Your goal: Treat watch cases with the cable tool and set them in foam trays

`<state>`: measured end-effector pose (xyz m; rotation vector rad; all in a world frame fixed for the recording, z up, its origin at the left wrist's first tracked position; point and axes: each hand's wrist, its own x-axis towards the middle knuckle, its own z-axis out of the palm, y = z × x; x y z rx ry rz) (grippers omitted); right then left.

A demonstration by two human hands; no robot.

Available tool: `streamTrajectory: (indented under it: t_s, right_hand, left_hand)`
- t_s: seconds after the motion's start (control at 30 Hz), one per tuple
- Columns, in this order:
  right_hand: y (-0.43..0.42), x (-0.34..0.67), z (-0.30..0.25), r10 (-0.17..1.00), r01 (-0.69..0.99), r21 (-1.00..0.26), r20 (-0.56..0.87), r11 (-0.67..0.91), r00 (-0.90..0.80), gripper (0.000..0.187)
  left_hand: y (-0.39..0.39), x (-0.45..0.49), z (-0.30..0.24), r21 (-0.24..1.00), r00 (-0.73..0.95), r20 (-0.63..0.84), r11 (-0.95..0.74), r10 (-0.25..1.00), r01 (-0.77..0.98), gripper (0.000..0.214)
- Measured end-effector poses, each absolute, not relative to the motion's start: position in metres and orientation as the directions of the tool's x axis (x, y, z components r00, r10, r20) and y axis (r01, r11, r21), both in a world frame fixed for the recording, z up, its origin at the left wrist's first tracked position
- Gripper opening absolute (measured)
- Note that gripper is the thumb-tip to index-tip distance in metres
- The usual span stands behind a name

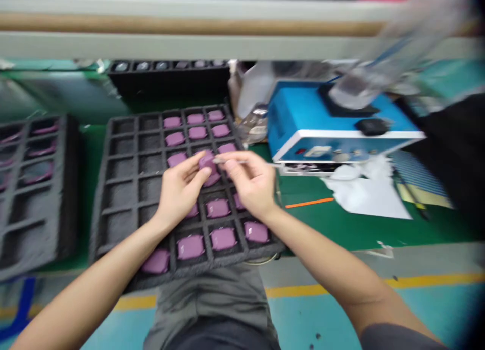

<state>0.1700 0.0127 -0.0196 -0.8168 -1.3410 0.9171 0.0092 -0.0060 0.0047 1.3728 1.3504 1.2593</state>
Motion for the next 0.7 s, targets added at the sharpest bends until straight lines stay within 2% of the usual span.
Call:
streamTrajectory:
  t_s: [0.1, 0.2, 0.3, 0.37, 0.47, 0.63, 0.7]
  right_hand:
    - [0.008, 0.172, -0.025, 0.917, -0.057, -0.916, 0.394, 0.397, 0.061, 0.024]
    - [0.007, 0.171, -0.029, 0.918, -0.022, -0.918, 0.394, 0.395, 0.042, 0.025]
    - [0.004, 0.17, -0.028, 0.918, -0.007, -0.918, 0.395, 0.396, 0.035, 0.025]
    - [0.002, 0.169, -0.027, 0.918, -0.017, -0.919, 0.394, 0.395, 0.039, 0.025]
    - [-0.001, 0.168, -0.029, 0.92, -0.026, -0.92, 0.39, 0.391, 0.044, 0.025]
    - [-0.002, 0.167, -0.037, 0.931, -0.069, -0.929, 0.357, 0.363, 0.081, 0.021]
    - [-0.003, 0.167, -0.038, 0.934, -0.081, -0.932, 0.345, 0.352, 0.086, 0.02]
  left_hand:
    - [-0.018, -0.015, 0.026, 0.866, 0.067, 0.145, -0.159, 0.987, 0.473, 0.041]
    - [-0.045, -0.045, 0.046, 0.654, 0.22, 0.038, -0.191, 0.975, 0.732, 0.029]
    - [-0.076, -0.068, 0.047, 0.503, 0.301, -0.099, -0.213, 0.948, 0.837, 0.033]
    - [-0.092, -0.076, 0.038, 0.427, 0.273, -0.135, -0.193, 0.953, 0.883, 0.036]
    - [-0.111, -0.077, 0.02, 0.349, 0.167, -0.093, -0.124, 0.982, 0.929, 0.033]
    - [-0.134, -0.07, 0.004, 0.218, 0.059, 0.121, -0.085, 0.991, 0.972, 0.034]
    - [-0.139, -0.082, 0.013, 0.208, 0.001, 0.2, -0.043, 0.98, 0.977, 0.037]
